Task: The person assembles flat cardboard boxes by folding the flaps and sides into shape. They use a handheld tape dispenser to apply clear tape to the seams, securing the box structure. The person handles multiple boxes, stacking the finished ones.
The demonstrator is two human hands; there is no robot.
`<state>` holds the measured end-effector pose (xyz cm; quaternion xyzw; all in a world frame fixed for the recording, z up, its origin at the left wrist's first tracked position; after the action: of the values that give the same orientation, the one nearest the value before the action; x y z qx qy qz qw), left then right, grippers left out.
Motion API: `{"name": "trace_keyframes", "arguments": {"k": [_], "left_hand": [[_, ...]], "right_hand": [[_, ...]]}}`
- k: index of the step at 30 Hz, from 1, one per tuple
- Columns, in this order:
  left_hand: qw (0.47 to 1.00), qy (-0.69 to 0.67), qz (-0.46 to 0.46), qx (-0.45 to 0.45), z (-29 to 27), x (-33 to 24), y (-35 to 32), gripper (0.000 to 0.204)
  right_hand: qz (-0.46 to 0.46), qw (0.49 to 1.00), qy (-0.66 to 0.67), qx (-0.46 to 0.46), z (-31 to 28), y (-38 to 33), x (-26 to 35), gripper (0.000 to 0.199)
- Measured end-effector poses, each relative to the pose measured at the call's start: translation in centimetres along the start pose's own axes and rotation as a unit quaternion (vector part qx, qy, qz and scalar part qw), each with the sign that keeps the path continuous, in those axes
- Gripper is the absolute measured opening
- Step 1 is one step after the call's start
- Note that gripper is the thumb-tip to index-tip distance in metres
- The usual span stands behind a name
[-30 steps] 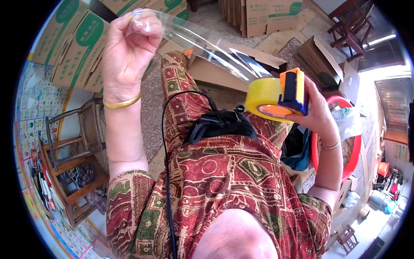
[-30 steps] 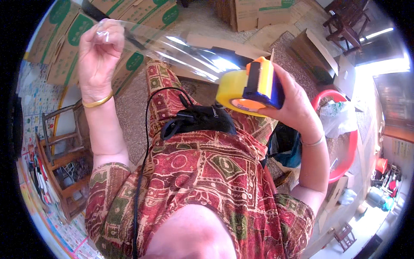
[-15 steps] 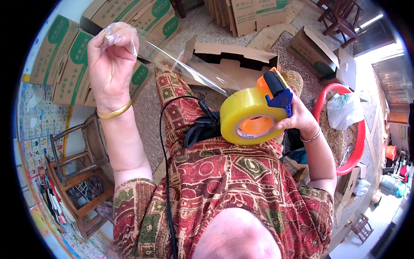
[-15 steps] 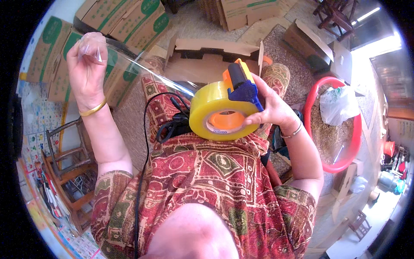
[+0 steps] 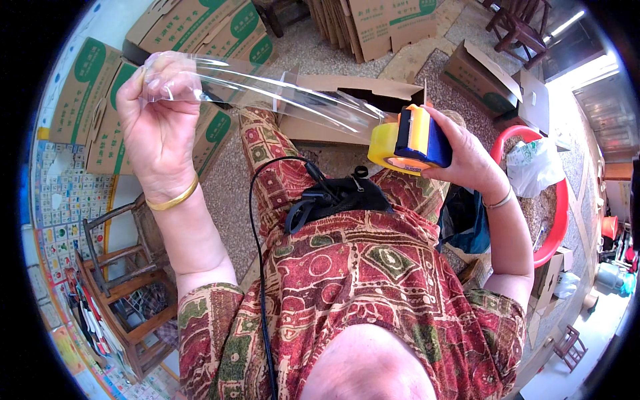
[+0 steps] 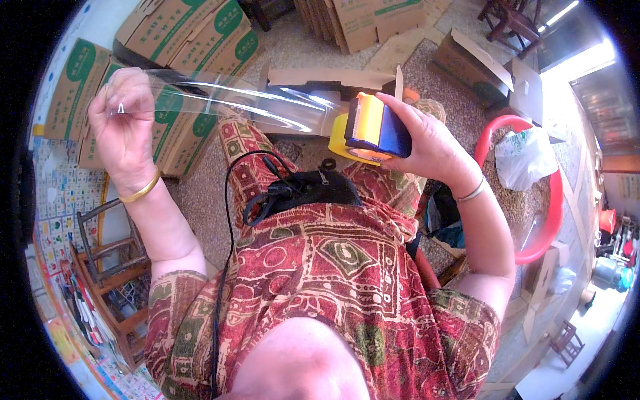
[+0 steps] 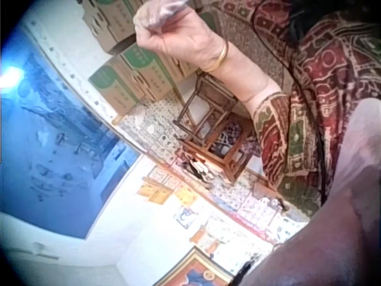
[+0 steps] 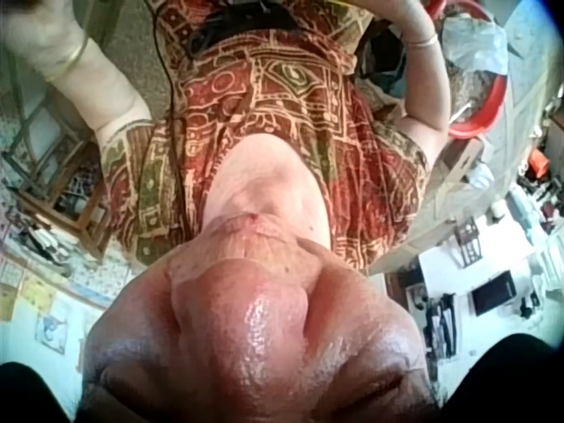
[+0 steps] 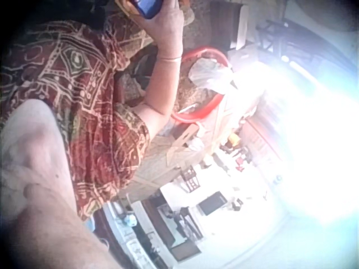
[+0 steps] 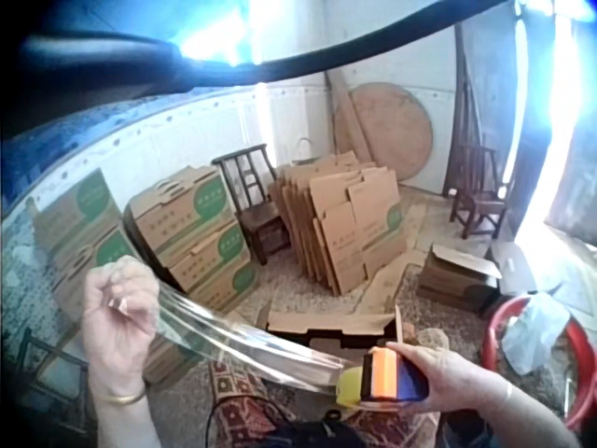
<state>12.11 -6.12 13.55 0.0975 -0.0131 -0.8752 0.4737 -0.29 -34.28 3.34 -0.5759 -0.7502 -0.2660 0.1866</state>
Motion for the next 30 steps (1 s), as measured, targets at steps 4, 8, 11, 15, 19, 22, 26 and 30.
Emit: {"name": "trace_keyframes", "arguments": {"k": [4, 8, 11, 15, 19, 22, 26, 30], "left_hand": [[1.000, 0.002, 0.025, -0.002, -0.6, -1.5, 0.1, 0.016], [1.000, 0.022, 0.005, -0.009, -3.6, -2.2, 1.3, 0.014], [0.982, 0.168, 0.073, -0.045, -7.7, -3.6, 2.9, 0.019], [0.950, 0.301, 0.079, -0.028, -12.6, -4.4, 4.6, 0.009], [0.936, 0.344, 0.074, 0.001, -16.4, -4.3, 6.0, 0.008], [0.947, 0.315, 0.050, -0.032, -19.9, -4.1, 7.0, 0.008], [0.959, 0.279, 0.029, -0.045, -21.9, -3.0, 7.9, 0.006], [0.951, 0.304, 0.033, -0.041, -20.1, -3.8, 8.7, 0.005]], "right_hand": [[0.046, 0.996, 0.074, -0.018, 0.3, -0.6, -1.8, 0.089], [0.106, 0.973, 0.200, -0.043, -0.7, -1.9, -3.6, 0.093], [0.135, 0.958, 0.246, -0.057, -2.2, -1.7, -4.8, 0.092], [0.153, 0.971, 0.166, -0.081, -3.9, -0.2, -5.2, 0.085], [0.151, 0.975, 0.146, -0.070, -4.4, 0.9, -6.2, 0.082], [0.142, 0.982, 0.116, -0.046, -4.9, 1.7, -5.6, 0.081], [0.159, 0.986, 0.050, -0.013, -6.1, 3.3, -4.6, 0.077], [0.166, 0.982, 0.082, 0.025, -7.1, 4.7, -5.4, 0.078]]}}
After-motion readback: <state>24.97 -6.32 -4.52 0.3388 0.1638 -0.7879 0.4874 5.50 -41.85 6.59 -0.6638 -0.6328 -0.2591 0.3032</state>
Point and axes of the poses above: each hand's wrist, its own y-axis towards the middle knuckle, its own z-axis out of the palm, x = y × z, the point moved 9 cm from there along y, towards the middle knuckle, and after that the axes turned 5 degrees about -x, right-handed, at the moved point
